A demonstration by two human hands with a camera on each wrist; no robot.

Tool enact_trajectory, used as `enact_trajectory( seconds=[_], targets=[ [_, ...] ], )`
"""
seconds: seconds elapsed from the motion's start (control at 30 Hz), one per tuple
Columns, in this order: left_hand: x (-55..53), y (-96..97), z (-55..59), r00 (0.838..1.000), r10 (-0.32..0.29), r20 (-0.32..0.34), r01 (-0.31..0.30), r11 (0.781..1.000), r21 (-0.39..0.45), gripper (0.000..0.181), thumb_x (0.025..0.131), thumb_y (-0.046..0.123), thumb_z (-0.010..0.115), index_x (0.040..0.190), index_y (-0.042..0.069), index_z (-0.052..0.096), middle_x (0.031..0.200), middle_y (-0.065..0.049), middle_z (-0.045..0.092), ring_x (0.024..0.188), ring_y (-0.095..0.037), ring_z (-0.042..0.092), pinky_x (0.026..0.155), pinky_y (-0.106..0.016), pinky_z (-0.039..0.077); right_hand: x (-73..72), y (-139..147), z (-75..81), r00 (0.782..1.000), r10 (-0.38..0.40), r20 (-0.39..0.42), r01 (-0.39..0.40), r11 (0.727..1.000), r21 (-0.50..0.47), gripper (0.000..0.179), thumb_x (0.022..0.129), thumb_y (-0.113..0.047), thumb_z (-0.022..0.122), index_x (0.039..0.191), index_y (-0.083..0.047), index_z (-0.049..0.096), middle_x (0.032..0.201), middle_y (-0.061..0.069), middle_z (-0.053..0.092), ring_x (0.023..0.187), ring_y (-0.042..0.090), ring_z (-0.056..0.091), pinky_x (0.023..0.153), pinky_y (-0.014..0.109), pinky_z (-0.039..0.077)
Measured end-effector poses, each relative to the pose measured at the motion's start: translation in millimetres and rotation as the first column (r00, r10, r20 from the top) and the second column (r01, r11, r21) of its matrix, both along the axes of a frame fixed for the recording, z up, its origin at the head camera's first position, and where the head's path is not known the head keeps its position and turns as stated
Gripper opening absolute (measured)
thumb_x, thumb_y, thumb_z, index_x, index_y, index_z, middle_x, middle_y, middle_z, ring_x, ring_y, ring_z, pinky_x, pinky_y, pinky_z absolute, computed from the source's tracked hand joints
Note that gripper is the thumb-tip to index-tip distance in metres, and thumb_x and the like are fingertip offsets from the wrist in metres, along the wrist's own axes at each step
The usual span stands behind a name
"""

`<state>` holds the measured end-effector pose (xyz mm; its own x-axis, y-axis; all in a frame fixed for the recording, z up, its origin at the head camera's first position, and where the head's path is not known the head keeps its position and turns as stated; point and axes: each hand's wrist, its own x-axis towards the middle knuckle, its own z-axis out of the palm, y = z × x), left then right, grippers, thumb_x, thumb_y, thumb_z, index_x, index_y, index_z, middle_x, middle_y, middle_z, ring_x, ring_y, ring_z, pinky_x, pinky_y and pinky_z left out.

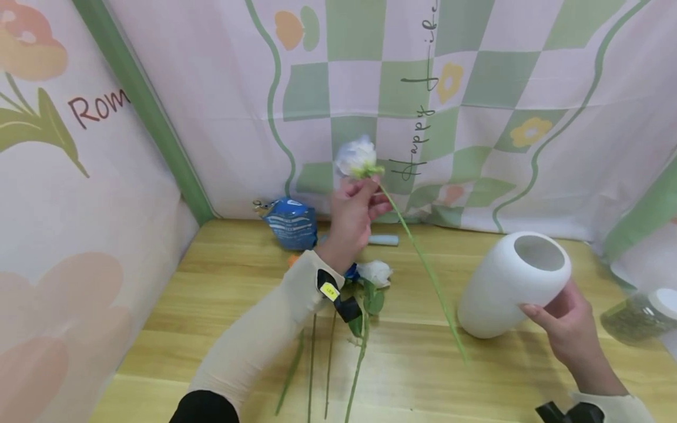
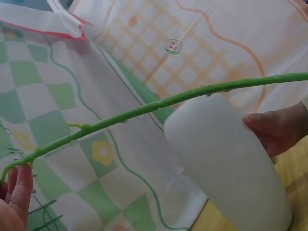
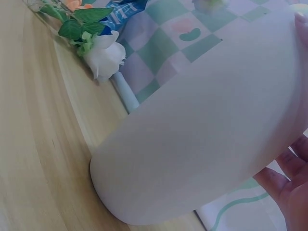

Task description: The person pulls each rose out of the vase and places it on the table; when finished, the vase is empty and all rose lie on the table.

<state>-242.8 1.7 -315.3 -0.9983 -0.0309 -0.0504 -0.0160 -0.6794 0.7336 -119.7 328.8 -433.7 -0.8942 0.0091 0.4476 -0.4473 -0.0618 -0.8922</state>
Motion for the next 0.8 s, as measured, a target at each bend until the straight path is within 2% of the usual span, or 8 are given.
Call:
enact_trajectory(
  seconds=[0.2, 0.4, 0.5, 0.6, 0.8],
  targets=[
    [11.2, 14.3, -19.4, 0.991, -0.122, 0.053, 0.127, 0.986, -0.108, 0.008, 0.093, 0.001, 0.067, 0.086, 0.003, 0.066, 0.074, -0.006, 0.066, 0.052, -0.012, 0.063, 0.052, -0.026, 0.06, 0.4, 0.2, 0.1, 1.0, -0.001, 0.0, 0.001, 1.0, 0.01, 0.071, 0.079, 0.027, 0.055, 0.143, -0.003, 0.047, 0.123, -0.003, 0.063, 0.108, 0.002, 0.064, 0.09, 0.009, 0.053],
    [21.5, 24.2, -39.8, 0.974, -0.195, 0.119, 0.217, 0.953, -0.213, 0.008, 0.091, 0.001, 0.069, 0.084, 0.002, 0.066, 0.074, -0.004, 0.065, 0.049, -0.012, 0.062, 0.049, -0.027, 0.059, 0.7, 1.7, -0.6, 1.0, -0.01, 0.012, 0.01, 1.0, 0.027, 0.072, 0.08, 0.027, 0.055, 0.144, -0.003, 0.046, 0.125, -0.004, 0.063, 0.109, 0.002, 0.064, 0.091, 0.009, 0.052],
    [26.3, 28.6, -53.6, 0.962, -0.223, 0.159, 0.26, 0.926, -0.272, 0.006, 0.091, 0.001, 0.069, 0.086, 0.001, 0.067, 0.075, -0.004, 0.065, 0.049, -0.012, 0.062, 0.048, -0.026, 0.059, 1.8, 2.6, -0.3, 0.999, -0.041, 0.033, 0.039, 0.998, 0.054, 0.072, 0.08, 0.027, 0.056, 0.144, -0.005, 0.047, 0.126, -0.006, 0.064, 0.11, 0.001, 0.063, 0.091, 0.007, 0.051],
    [32.2, 31.7, -68.8, 0.949, -0.251, 0.189, 0.303, 0.891, -0.338, 0.005, 0.091, 0.001, 0.069, 0.087, 0.0, 0.066, 0.076, -0.003, 0.064, 0.049, -0.013, 0.062, 0.048, -0.027, 0.059, 2.9, 3.2, 0.4, 0.996, -0.067, 0.057, 0.062, 0.995, 0.082, 0.073, 0.08, 0.025, 0.057, 0.144, -0.008, 0.047, 0.127, -0.009, 0.063, 0.111, -0.001, 0.062, 0.09, 0.006, 0.05],
    [42.4, 35.5, -93.3, 0.941, -0.275, 0.198, 0.337, 0.828, -0.448, 0.007, 0.09, 0.0, 0.07, 0.087, -0.003, 0.065, 0.075, -0.004, 0.063, 0.05, -0.013, 0.061, 0.051, -0.032, 0.061, 1.8, 2.7, 1.0, 0.997, -0.056, 0.055, 0.052, 0.996, 0.073, 0.074, 0.08, 0.025, 0.057, 0.146, -0.007, 0.046, 0.128, -0.008, 0.063, 0.112, 0.0, 0.062, 0.091, 0.006, 0.05]
  ],
)
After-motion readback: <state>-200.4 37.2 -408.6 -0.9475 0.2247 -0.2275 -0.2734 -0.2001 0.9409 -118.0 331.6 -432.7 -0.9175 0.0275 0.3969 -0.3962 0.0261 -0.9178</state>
